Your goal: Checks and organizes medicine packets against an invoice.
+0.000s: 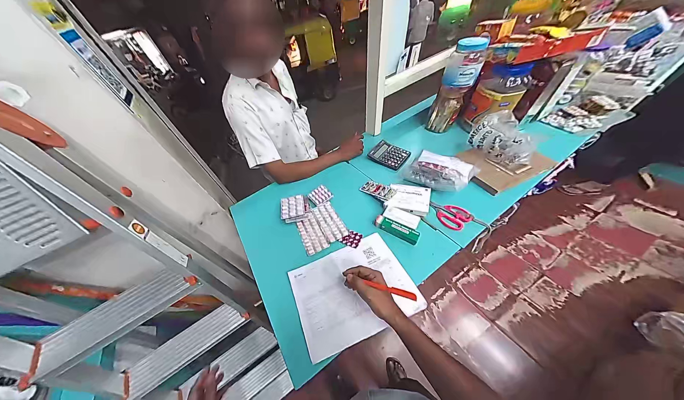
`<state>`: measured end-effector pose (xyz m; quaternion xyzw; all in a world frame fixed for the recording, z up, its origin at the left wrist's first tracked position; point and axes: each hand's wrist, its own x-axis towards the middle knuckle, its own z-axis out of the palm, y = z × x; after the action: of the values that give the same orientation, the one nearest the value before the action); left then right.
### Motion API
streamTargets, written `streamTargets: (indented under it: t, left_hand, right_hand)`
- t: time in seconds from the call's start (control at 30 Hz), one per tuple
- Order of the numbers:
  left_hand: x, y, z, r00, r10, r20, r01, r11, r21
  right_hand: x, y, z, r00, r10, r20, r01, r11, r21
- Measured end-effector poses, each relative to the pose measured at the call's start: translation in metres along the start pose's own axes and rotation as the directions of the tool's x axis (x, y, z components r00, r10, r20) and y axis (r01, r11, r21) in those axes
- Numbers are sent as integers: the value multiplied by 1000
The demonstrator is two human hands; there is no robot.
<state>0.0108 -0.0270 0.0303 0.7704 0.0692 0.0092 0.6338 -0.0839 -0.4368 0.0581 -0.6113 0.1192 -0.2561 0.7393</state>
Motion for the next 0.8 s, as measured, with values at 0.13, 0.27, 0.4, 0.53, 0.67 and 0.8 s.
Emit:
streamTargets:
  t: [0.13,0.27,0.4,0.53,0.67,0.8]
  left_hand:
    - [-32,57,76,866,415,279,-452,888,81]
    - [-79,78,146,518,619,590,-802,592,83]
    - [-112,71,186,258,634,729,-936,351,26]
    - [-112,65,210,256,515,818,-955,266,131]
    - [-110,62,223,352,380,855,-928,264,265]
    - [-111,56,225,361,350,864,-926,247,287]
  right_hand:
    - [-3,3,-1,1000,-11,-3,11,999,42]
    - [3,5,0,998,-45,-37,47,998,51]
    - [-2,9,-3,997,-61,-45,63,996,61]
    - [2,12,-6,993,-92,-80,105,977,186]
    - [1,12,-4,991,-83,-104,101,978,183]
    - [0,11,-3,991,-85,-104,98,986,131]
